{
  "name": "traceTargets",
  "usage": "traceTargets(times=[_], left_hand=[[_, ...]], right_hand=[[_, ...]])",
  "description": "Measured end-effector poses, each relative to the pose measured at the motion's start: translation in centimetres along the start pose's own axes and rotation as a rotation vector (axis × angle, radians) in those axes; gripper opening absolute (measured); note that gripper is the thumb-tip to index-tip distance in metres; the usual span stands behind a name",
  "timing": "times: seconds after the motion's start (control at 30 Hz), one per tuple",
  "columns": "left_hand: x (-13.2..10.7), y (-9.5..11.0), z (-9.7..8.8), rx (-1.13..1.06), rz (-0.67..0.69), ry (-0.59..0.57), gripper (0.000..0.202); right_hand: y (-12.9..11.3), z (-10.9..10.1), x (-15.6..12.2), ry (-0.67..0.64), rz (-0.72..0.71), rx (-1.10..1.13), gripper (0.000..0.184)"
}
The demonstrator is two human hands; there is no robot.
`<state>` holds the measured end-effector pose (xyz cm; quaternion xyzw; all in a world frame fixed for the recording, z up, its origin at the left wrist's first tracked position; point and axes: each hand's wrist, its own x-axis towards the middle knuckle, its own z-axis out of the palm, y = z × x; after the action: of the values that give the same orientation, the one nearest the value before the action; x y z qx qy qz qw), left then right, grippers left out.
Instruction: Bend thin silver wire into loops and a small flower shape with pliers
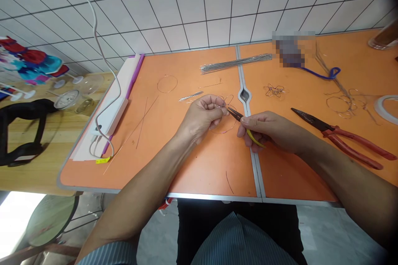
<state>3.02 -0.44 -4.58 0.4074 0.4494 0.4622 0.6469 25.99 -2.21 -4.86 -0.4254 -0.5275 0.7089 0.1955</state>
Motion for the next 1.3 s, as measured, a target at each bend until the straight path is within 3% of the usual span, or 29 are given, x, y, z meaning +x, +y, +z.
traceTargets(times=[1.3], left_hand=[[0.12,-0.35,0.03,0.041,-0.003,0.008,0.024]], right_hand=[[0.27,0.07,-0.01,0.056,-0.017,-0.109,0.050]])
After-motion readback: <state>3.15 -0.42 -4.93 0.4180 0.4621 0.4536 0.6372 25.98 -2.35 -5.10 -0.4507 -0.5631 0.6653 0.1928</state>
